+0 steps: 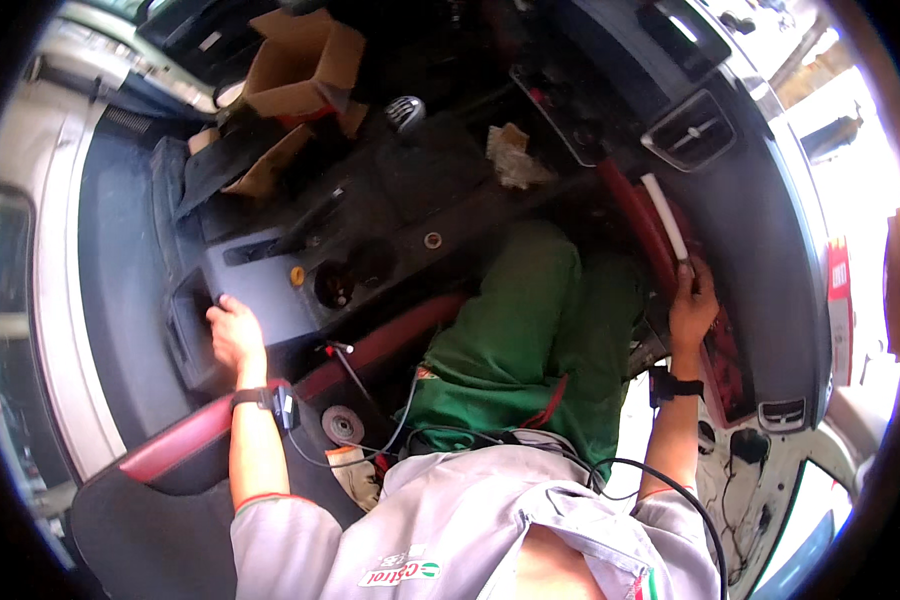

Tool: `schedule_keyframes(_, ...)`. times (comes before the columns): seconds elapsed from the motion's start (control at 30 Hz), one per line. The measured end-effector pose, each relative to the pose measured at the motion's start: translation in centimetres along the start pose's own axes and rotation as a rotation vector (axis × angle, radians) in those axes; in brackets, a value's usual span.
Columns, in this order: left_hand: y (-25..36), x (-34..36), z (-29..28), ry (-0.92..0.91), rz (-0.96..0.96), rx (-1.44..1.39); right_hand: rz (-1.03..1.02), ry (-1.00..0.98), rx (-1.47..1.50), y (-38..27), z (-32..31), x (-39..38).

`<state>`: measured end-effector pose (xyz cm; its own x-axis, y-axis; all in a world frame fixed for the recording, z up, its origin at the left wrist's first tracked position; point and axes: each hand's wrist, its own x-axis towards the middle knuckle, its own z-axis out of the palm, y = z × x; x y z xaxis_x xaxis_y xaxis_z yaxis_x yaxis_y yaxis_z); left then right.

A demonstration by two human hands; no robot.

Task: The person works inside a vehicle cabin, reaching into the center console and dashboard area to handle wires, reach into a small compartment, and use a tool to work on internal components.

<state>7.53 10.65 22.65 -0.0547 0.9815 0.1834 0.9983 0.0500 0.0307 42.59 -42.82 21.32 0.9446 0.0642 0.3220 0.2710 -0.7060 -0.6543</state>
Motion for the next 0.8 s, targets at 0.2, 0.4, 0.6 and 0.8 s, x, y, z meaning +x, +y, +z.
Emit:
schedule_keyframes(0.2,-0.6,0.0,0.1,0.046,0.022,-0.003,-0.046,-0.019,-0.107,0.8,0.4,0.0)
schedule_keyframes(0.4,-1.1,0.3,0.7,0.066,0.029,-0.008,-0.062,-0.054,-0.034,0.2,-0.3,0.1)
schedule_keyframes(0.6,0.1,-0.3,-0.2,0.048,0.019,-0.008,-0.182,-0.016,0.006,-3.3,0.1,-0.4)
schedule_keyframes(0.8,-1.5,-0.1,0.4,0.017,-0.001,0.007,-0.364,-0.521,0.285,-16.1,7.0,-2.8)
